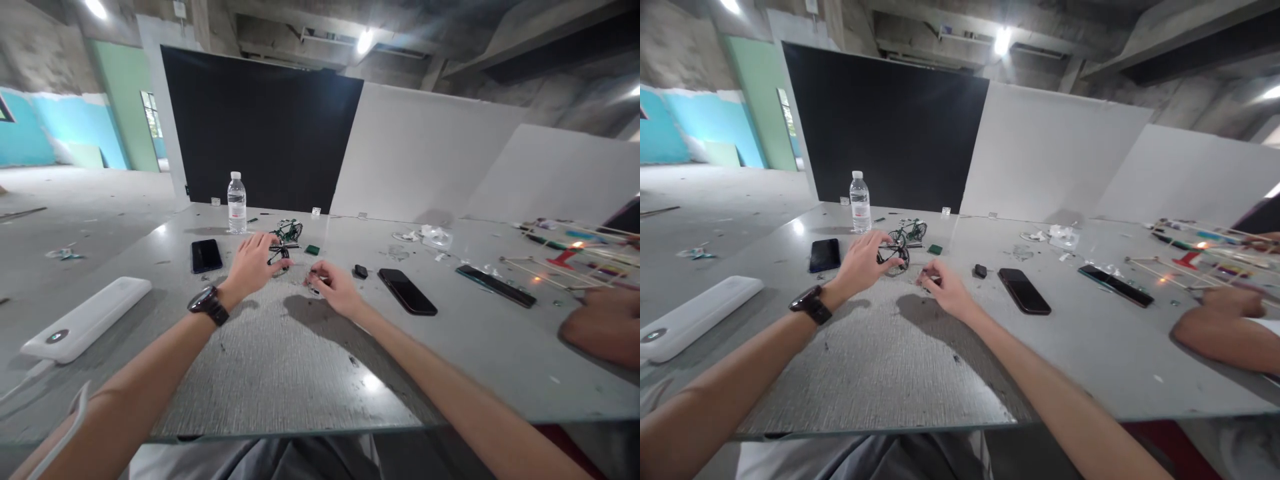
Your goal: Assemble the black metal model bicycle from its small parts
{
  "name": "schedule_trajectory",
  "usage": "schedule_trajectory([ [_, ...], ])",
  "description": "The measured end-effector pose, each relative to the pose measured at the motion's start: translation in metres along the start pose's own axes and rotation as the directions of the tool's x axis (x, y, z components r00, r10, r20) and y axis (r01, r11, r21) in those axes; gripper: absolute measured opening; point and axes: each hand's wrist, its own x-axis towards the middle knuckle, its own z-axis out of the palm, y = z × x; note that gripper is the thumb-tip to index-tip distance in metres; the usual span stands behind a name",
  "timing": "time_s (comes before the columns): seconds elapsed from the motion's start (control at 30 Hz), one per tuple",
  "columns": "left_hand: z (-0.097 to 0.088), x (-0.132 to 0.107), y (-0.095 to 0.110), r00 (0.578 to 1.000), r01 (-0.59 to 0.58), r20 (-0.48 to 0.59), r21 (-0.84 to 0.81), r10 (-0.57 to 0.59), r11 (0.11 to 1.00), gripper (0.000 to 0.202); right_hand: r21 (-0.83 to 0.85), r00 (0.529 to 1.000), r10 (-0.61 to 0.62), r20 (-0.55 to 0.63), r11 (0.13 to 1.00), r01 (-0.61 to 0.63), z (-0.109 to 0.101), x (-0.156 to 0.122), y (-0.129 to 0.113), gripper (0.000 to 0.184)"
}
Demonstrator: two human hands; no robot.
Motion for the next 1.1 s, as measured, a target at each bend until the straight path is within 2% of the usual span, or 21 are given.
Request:
schedule_trajectory([
  [0.13,0.002,0.000,-0.026,0.997,0.068,0.017,0.143,-0.071,0.987,0.051,-0.120,0.999,-0.004,0.047,0.993,0.010,0.001,0.002,0.005,0.034],
  [0.27,0.006,-0.003,-0.036,0.982,0.108,0.139,0.159,-0.131,0.981,0.049,-0.223,0.996,-0.021,0.091,0.974,0.041,-0.008,0.016,-0.001,0.037],
  [0.37,0.006,-0.003,-0.037,0.965,0.143,0.199,0.137,-0.169,0.980,0.050,-0.291,0.990,-0.094,0.104,0.949,0.121,-0.016,0.037,-0.007,0.033],
  [0.47,0.005,-0.003,-0.036,0.961,0.153,0.211,0.131,-0.178,0.979,0.047,-0.383,0.982,-0.178,0.069,0.904,0.191,-0.018,0.062,-0.011,0.033],
  [0.63,0.004,-0.003,-0.035,0.958,0.156,0.222,0.131,-0.182,0.979,0.041,-0.345,0.968,-0.250,-0.014,0.910,0.230,-0.012,0.092,-0.012,0.029],
  [0.8,0.002,-0.002,-0.033,0.947,0.182,0.250,0.107,-0.203,0.978,0.038,-0.338,0.957,-0.269,-0.105,0.915,0.220,-0.003,0.105,-0.006,0.032],
  [0.93,0.001,-0.002,-0.033,0.945,0.191,0.246,0.123,-0.216,0.974,0.036,-0.374,0.960,-0.266,-0.088,0.902,0.215,0.001,0.109,-0.005,0.037],
  [1.1,0.002,-0.001,-0.033,0.944,0.195,0.244,0.126,-0.221,0.973,0.037,-0.444,0.955,-0.292,-0.054,0.864,0.239,-0.001,0.113,-0.012,0.035],
])
